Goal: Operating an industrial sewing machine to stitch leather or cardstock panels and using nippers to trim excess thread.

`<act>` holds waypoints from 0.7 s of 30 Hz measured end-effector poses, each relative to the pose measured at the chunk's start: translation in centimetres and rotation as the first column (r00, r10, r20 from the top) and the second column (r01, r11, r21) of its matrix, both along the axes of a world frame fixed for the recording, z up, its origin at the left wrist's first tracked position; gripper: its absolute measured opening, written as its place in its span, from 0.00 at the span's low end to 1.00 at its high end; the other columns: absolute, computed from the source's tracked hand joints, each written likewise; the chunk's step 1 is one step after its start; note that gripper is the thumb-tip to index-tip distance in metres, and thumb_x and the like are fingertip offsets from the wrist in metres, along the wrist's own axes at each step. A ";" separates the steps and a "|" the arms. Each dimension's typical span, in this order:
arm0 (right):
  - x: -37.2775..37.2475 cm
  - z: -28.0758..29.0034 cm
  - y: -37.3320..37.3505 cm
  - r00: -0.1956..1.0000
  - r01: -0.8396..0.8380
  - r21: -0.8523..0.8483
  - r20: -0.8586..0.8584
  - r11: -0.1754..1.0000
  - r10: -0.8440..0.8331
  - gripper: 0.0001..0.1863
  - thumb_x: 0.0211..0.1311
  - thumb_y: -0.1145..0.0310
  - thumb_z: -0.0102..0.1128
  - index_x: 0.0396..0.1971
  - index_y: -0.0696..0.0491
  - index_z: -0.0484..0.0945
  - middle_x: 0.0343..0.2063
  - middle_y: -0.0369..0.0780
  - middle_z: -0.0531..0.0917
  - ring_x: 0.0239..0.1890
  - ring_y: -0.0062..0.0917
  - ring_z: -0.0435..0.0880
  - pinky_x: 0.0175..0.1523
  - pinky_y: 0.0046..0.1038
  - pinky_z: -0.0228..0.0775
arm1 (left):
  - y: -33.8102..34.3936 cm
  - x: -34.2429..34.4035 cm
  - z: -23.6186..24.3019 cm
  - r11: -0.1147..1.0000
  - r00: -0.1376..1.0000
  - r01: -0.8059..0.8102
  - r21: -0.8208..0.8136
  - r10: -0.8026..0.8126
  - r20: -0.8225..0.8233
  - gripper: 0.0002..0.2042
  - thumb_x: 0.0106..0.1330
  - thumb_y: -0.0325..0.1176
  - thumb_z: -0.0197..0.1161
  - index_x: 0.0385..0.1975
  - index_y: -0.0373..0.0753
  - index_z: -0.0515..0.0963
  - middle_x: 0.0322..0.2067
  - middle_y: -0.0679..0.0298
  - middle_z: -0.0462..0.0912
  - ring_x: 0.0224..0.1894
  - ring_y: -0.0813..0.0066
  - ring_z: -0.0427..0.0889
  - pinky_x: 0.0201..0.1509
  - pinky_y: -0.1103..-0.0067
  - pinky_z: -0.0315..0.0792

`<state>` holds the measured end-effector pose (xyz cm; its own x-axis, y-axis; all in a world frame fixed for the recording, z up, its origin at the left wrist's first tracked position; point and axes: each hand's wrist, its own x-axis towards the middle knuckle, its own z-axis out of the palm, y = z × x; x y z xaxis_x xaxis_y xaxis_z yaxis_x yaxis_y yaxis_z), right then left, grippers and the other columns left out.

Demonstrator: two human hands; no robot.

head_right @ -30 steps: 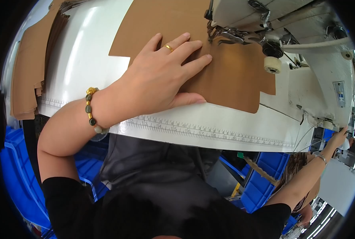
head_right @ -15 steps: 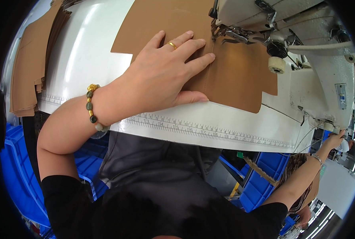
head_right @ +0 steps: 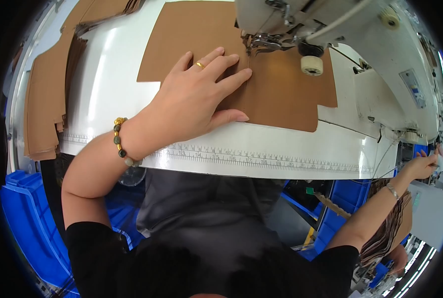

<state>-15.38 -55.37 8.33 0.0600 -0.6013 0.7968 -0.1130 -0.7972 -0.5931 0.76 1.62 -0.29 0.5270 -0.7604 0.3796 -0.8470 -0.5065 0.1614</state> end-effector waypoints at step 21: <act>13.0 -7.8 31.7 0.311 -0.880 -0.148 -0.897 0.451 0.313 0.23 0.53 0.71 0.62 0.53 0.45 0.80 0.28 0.36 0.83 0.25 0.34 0.84 0.27 0.34 0.75 | -0.7 -0.2 1.8 0.984 0.999 -0.020 0.179 0.026 -0.031 0.37 0.63 0.63 0.64 0.67 0.44 0.73 0.65 0.52 0.73 0.71 0.50 0.68 0.71 0.52 0.62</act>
